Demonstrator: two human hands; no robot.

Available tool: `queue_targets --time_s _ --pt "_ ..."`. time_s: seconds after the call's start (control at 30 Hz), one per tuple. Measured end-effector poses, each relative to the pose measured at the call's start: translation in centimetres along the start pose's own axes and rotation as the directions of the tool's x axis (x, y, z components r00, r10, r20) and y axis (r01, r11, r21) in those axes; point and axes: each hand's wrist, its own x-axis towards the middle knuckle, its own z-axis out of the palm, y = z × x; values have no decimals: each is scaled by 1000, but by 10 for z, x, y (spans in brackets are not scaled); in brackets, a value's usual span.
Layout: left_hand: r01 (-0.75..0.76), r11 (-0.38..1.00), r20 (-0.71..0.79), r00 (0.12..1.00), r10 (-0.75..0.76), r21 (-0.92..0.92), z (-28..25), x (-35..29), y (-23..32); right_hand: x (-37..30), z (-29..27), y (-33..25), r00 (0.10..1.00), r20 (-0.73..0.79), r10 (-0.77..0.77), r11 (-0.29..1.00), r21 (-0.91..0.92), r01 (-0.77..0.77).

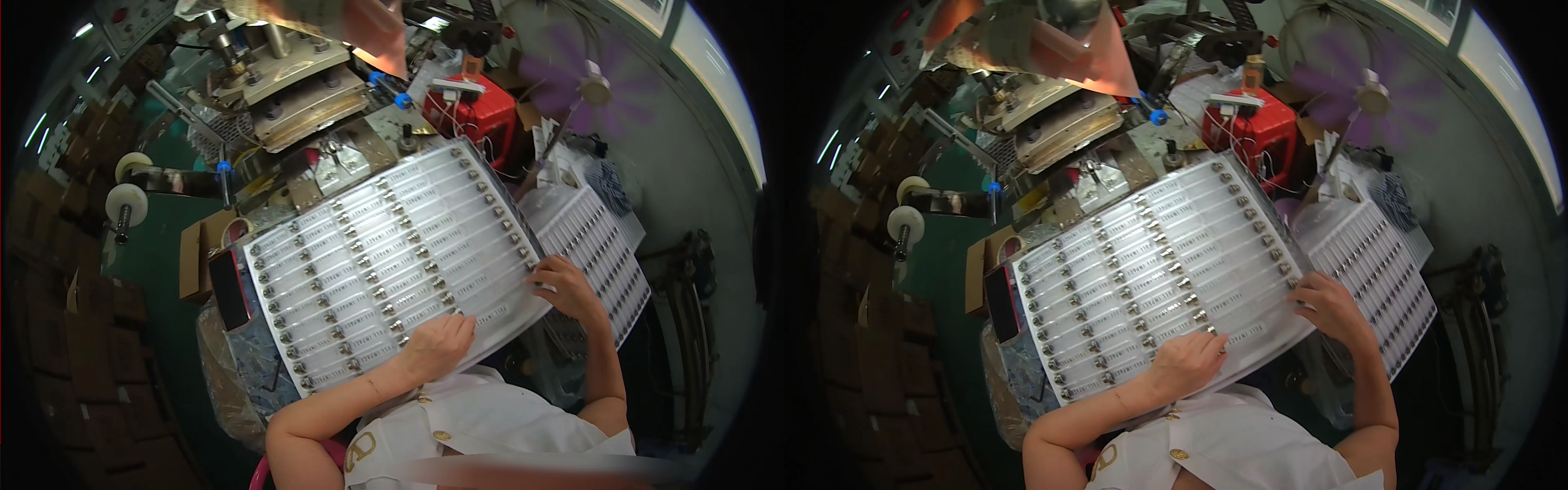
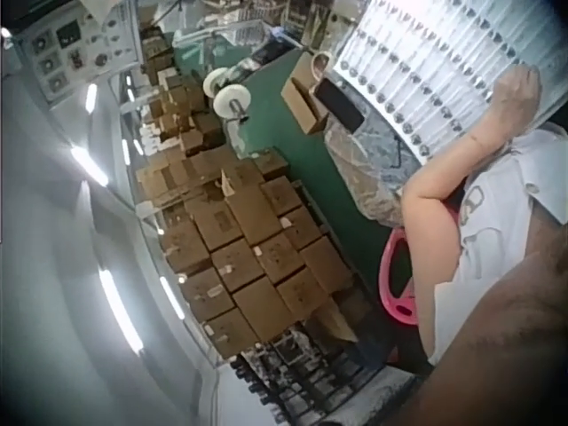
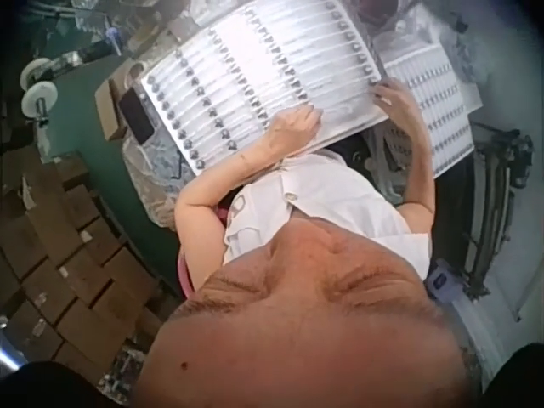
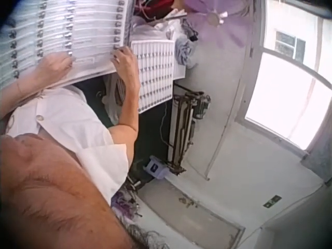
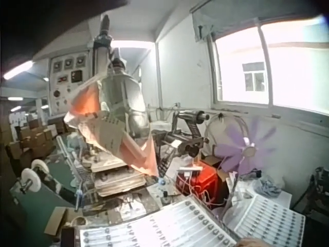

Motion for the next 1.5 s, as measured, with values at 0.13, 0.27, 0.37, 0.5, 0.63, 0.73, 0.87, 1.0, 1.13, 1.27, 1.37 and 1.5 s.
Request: queue_targets --time_s 0.13,0.27,0.37,0.5,0.63,0.73,0.87,1.0,1.13,1.27,1.37,1.5 --pt "16 1000 62 998 -17 22 -2 -2 -1 4 -20 5 993 56 100 961 253 -111" --pt "-34 999 55 998 33 21 -40 8 -12 -1 -19 47 933 -135 334 798 567 -203" --pt "-108 973 -18 993 114 204 -69 26 -86 17 -20 49 894 -253 370 777 611 -149" --pt "137 787 -206 978 -14 601 -104 61 -206 113 -17 26 913 -253 321 687 725 -40" --pt "129 598 -146 989 -20 791 -112 78 -262 219 -2 -15 966 -200 162 759 652 8" --pt "-28 641 -128 972 196 767 -109 82 -211 270 20 -51 902 -428 -58 850 453 270" --pt "-107 834 -166 959 230 541 -91 17 -135 316 59 -91 693 -553 -464 854 -72 514" --pt "-75 900 -127 982 142 429 -83 -34 -101 333 79 -102 690 -464 -556 826 -212 523" --pt "17 954 -184 982 41 301 -88 -45 -99 347 83 -104 823 -419 -383 915 -45 402" --pt "49 971 -226 974 5 232 -88 -45 -106 360 77 -97 954 -189 -232 963 96 253" --pt "57 980 -228 974 -13 190 -91 -46 -106 367 75 -89 926 -167 -340 919 151 365" --pt "68 985 -229 973 -30 160 -94 -46 -106 362 72 -97 967 -133 -219 950 198 243"
